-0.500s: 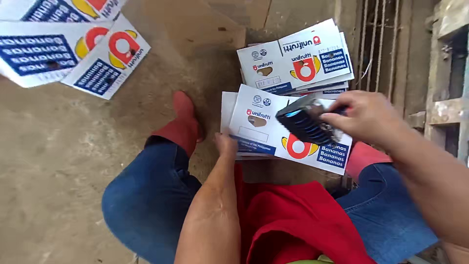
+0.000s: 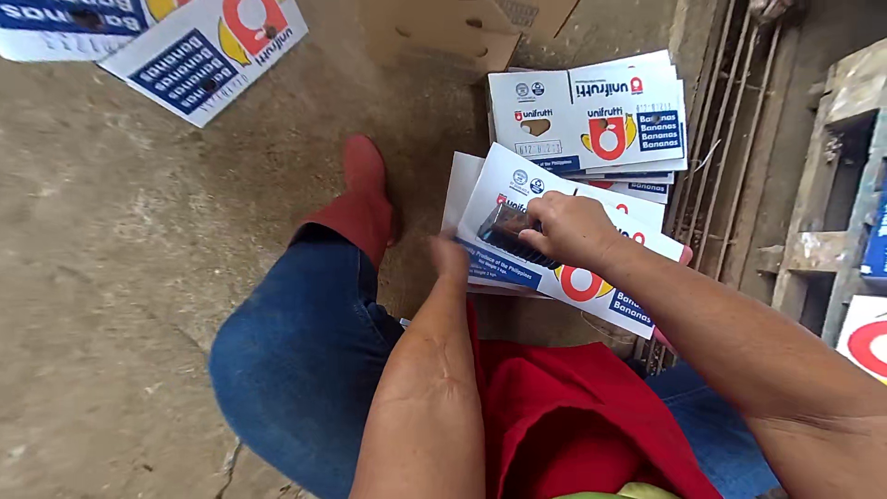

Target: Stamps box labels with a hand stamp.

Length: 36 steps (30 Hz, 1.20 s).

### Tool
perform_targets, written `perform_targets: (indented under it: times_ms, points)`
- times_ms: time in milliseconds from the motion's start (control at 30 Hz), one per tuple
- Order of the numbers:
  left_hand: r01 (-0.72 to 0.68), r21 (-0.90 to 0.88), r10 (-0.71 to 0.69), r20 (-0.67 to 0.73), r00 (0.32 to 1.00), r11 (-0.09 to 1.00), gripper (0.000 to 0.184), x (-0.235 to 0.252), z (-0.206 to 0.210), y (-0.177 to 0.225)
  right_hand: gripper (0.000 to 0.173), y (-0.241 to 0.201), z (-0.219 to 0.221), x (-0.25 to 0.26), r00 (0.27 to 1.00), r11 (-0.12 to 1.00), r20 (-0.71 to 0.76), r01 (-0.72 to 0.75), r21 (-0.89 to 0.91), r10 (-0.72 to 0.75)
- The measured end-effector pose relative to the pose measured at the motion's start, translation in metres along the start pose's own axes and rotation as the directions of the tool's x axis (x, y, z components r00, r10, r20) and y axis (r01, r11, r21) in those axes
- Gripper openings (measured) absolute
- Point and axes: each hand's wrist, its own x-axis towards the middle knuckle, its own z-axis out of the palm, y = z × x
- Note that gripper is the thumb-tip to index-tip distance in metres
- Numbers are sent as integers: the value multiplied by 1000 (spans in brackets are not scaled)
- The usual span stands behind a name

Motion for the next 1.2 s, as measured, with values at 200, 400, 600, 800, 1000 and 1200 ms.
perform_targets:
  times_ms: [200,400,600,800,1000,1200]
  points:
    - [15,-17,-15,-13,1000,1000,46,3,3,-3,20,-20,41,-9,982,1000,-187,8,4,-7]
    - [35,-22,-36,-46,998,999,42,4,5,0,20,-14,31,5,986,996,-148,-67,56,75]
    - [1,20,0,-35,999,1000,41,7,5,-4,13,-30,55,-10,957,996,-285,-29,82,51]
    - [22,15,-22,-8,1000,1000,35,7,2,0,26,38,-3,-32,985,962,-92,-121,243,147]
    - [12,20,-15,146,989,1000,44,18,-10,1,21,126,-40,-130,918,943,-333,-106,315,214]
    - [27,287,-22,-19,1000,957,40,29,-51,-7,17,175,-35,-172,902,941,-295,-259,217,316]
